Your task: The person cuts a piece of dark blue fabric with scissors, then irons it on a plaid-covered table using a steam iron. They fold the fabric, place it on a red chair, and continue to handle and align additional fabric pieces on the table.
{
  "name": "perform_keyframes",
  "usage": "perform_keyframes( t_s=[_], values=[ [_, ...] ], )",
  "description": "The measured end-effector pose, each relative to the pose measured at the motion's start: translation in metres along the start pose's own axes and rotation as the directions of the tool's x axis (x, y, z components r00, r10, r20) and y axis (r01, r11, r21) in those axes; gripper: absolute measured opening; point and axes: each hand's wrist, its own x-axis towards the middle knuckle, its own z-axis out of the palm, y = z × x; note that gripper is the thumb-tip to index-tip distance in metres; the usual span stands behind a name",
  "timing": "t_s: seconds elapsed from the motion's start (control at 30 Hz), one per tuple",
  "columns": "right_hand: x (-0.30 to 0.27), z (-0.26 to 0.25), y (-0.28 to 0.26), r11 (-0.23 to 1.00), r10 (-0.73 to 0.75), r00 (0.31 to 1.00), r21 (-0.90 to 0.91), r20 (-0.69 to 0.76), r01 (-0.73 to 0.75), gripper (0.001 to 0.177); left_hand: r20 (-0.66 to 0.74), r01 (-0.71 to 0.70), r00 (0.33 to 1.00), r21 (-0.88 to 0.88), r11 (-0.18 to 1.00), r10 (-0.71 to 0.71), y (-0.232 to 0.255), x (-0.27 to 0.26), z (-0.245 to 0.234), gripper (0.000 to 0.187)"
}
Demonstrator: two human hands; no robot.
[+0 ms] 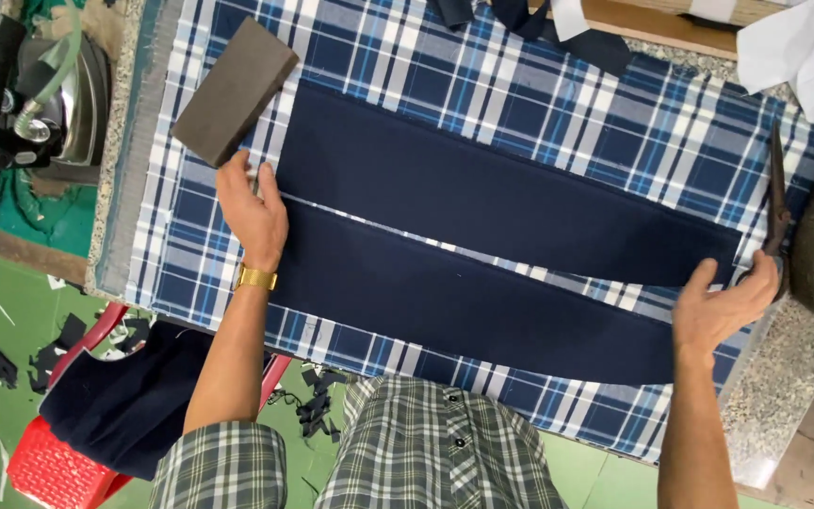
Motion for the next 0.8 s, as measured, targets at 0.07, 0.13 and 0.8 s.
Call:
perform_keyframes(
  t_s=[0.07,0.13,0.8],
  values=[
    [-0.011,0.010,-0.011,0.982,0.092,0.996,-0.166,0.002,-0.090,0.062,0.000,-0.213,0.977,0.035,0.976,0.213,0.010,-0.001,-0.001,0.041],
    [-0.019,0.018,-0.026,0.980,0.108,0.990,-0.179,0.087,-0.091,0.071,0.087,-0.269,0.960,0.038,0.962,0.265,0.026,-0.003,-0.001,0.050],
    [-0.117,-0.025,-0.036,0.963,0.261,0.940,-0.123,0.218,-0.239,0.065,0.280,-0.438,0.874,0.104,0.893,0.396,0.011,-0.088,-0.021,0.062]
  ],
)
